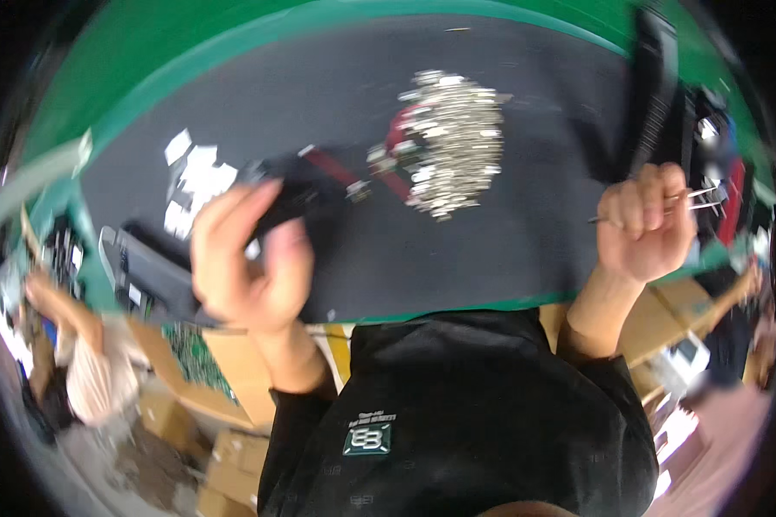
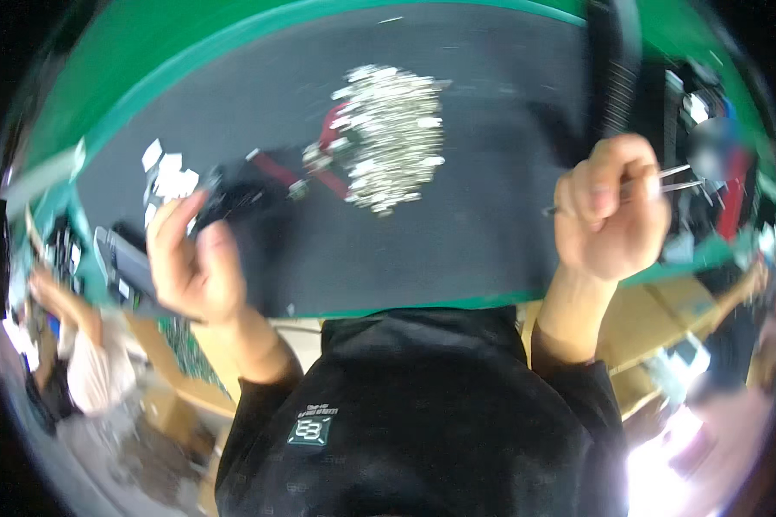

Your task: Assembling small electronic components and connecting wires at a factory workbench.

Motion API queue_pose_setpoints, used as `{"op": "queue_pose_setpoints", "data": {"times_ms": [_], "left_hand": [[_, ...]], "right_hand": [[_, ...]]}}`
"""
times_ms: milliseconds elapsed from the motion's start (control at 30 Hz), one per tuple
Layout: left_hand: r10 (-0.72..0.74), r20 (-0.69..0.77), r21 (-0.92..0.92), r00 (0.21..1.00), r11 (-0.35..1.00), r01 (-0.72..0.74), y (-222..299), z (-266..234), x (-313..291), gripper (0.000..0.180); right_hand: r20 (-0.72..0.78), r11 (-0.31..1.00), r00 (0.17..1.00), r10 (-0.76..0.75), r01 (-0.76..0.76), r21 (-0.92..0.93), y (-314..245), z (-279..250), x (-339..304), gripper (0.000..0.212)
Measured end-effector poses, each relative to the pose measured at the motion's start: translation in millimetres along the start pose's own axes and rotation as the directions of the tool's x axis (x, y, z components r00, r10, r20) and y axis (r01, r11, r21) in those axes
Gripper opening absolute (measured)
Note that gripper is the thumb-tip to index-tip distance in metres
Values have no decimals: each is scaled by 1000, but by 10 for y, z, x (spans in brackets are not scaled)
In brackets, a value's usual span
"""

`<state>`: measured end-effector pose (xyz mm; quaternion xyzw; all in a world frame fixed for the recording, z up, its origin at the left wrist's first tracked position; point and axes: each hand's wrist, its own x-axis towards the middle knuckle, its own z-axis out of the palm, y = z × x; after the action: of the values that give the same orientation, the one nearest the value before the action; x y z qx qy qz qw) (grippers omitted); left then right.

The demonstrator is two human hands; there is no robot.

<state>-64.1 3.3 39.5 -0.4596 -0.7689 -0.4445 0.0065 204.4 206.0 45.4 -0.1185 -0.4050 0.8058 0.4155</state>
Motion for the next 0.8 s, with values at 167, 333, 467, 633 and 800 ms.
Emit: {"op": "queue_pose_setpoints", "data": {"times_ms": [167,333,467,633,800], "left_hand": [[2,384,269,923,956,-114,-16,-125,96,58],[-2,372,327,928,936,-129,-274,-173,-61,43],[107,253,255,962,951,-173,-346,-85,-115,33],[167,185,35,968,984,-177,-355,-112,-121,35],[192,93,-76,977,980,-185,-408,-96,-187,38]], "right_hand": [[-49,934,965,256,-260,-247,490,383,139,19],[35,573,903,427,-240,-784,640,832,384,15],[-3,344,880,475,-189,-920,847,1144,423,15],[-50,336,858,511,-253,-907,999,1334,463,18],[17,472,792,611,-347,-811,1184,1395,456,30]]}}
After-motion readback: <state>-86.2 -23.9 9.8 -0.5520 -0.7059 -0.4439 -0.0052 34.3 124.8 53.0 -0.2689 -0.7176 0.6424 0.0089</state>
